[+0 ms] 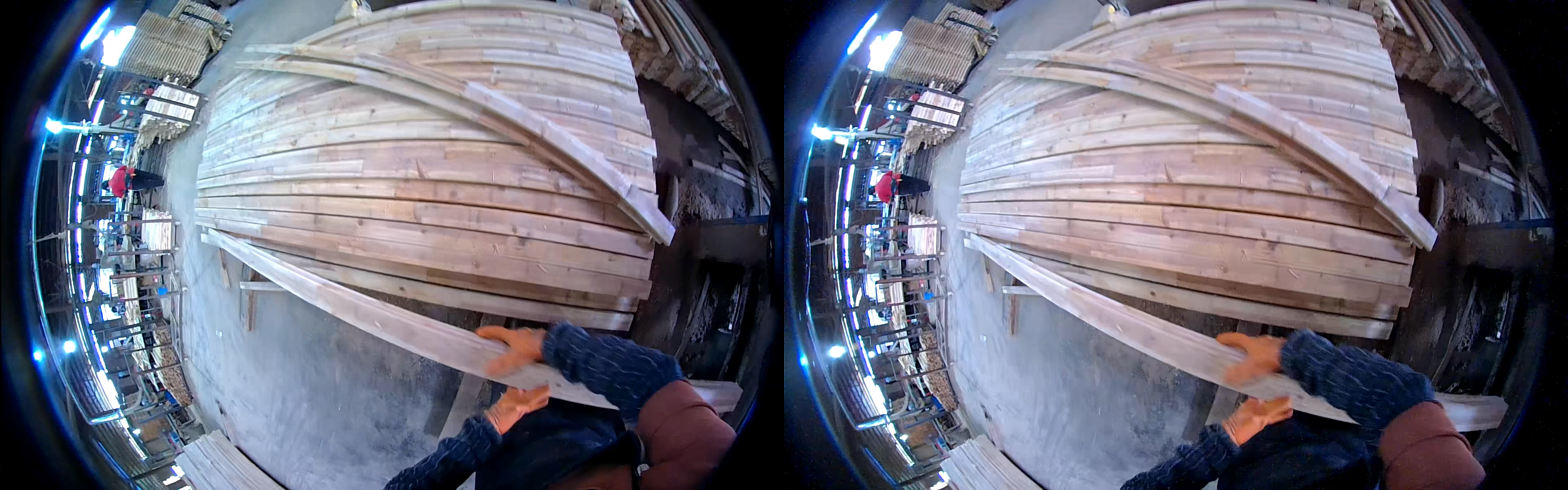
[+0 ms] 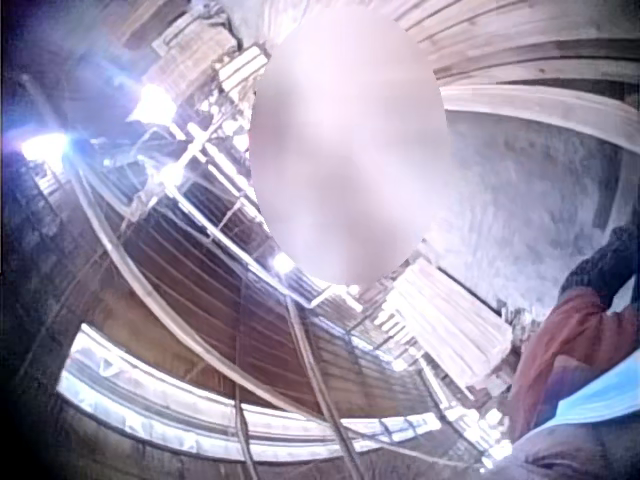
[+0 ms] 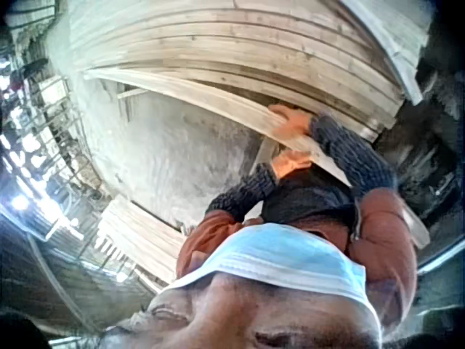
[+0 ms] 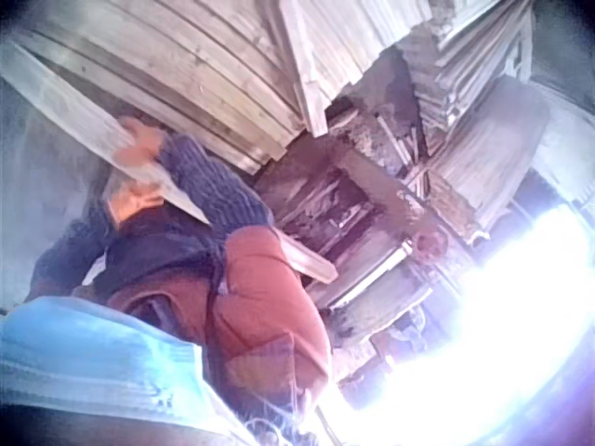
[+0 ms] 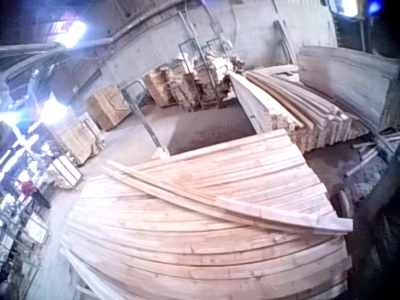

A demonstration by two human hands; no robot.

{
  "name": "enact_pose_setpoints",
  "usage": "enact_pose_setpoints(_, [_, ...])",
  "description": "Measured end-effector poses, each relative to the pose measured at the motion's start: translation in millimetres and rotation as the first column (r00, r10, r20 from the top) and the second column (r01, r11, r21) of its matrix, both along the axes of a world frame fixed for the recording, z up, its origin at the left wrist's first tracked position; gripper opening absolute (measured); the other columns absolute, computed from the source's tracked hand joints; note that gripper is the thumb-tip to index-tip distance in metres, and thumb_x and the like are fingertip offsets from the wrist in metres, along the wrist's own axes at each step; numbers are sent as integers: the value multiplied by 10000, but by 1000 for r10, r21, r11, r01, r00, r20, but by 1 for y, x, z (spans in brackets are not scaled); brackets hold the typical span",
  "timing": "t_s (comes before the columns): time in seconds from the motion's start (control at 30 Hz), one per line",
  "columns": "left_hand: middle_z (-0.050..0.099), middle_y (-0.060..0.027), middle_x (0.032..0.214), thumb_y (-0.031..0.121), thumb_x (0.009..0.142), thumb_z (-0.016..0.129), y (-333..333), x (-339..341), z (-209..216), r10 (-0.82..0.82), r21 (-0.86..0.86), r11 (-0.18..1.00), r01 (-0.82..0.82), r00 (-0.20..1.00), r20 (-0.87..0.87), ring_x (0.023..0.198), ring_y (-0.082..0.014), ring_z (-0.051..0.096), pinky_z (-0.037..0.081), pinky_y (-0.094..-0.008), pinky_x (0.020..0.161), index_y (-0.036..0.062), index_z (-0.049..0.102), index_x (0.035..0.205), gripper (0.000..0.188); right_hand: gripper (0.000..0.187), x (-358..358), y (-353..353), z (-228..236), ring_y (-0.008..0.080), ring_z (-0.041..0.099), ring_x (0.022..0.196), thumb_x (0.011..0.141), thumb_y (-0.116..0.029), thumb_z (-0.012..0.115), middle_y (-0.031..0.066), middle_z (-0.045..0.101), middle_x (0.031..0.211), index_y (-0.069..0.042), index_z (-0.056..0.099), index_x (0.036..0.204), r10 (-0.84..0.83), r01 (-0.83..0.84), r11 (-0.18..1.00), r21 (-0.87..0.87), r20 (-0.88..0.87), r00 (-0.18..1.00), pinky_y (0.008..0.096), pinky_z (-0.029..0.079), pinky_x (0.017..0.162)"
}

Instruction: The person feeds long pieces of curved lumber into an industrial milling machine and stacks the processed boards on a large pallet.

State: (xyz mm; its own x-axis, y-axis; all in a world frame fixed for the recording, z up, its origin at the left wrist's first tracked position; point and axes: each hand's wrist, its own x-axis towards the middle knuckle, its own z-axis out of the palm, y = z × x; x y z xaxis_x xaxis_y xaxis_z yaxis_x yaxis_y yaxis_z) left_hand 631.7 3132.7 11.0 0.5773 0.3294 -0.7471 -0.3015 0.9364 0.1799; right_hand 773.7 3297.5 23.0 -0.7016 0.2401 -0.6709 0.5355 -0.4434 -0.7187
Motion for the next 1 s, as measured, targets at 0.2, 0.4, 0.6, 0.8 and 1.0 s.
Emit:
enact_pose_setpoints(0.2, [680,-82,1353,334,981,739,93,-75,105,-628,423,370,827,559,-541,1230,-225,660,524,-308,1014,93,620,1407,504,1102,47,-47,50,357,585,1361,701,-626,846,196,569,1528,-169,428,1613,-228,230,973,0,114,967,427,428,1173])
enact_pose_setpoints(0.4, [454,-143,1611,438,772,817,208,-222,112,79,-88,-404,911,-62,-995,1521,-341,384,285,-514,1254,196,444,1586,928,1082,34,-54,40,367,608,1323,688,-580,847,210,572,1520,-150,443,1596,-182,157,972,172,139,974,416,459,1138])
enact_pose_setpoints(0.6, [463,-139,1609,475,714,855,262,-282,62,93,-330,-501,800,-329,-940,1517,-318,404,276,-521,1251,199,392,1601,1038,1081,7,-44,47,410,662,1224,716,-601,846,245,644,1409,-172,416,1611,-185,149,951,272,111,976,466,513,1049])
enact_pose_setpoints(0.8, [661,-159,1337,462,552,870,309,-291,71,185,-185,-731,656,-71,-980,1240,-346,623,477,-506,1051,126,575,1422,979,1100,37,-39,111,433,704,1073,699,-491,822,273,699,1259,-179,360,1647,-109,28,954,298,259,960,496,559,923])
enact_pose_setpoints(1.0, [631,-237,1387,414,901,690,267,-212,74,7,-273,-741,614,-399,-917,1313,-444,570,458,-516,1112,44,513,1502,727,1024,107,-96,125,356,669,1168,777,-415,812,170,654,1349,-277,326,1668,-101,-113,863,493,387,917,460,538,980])
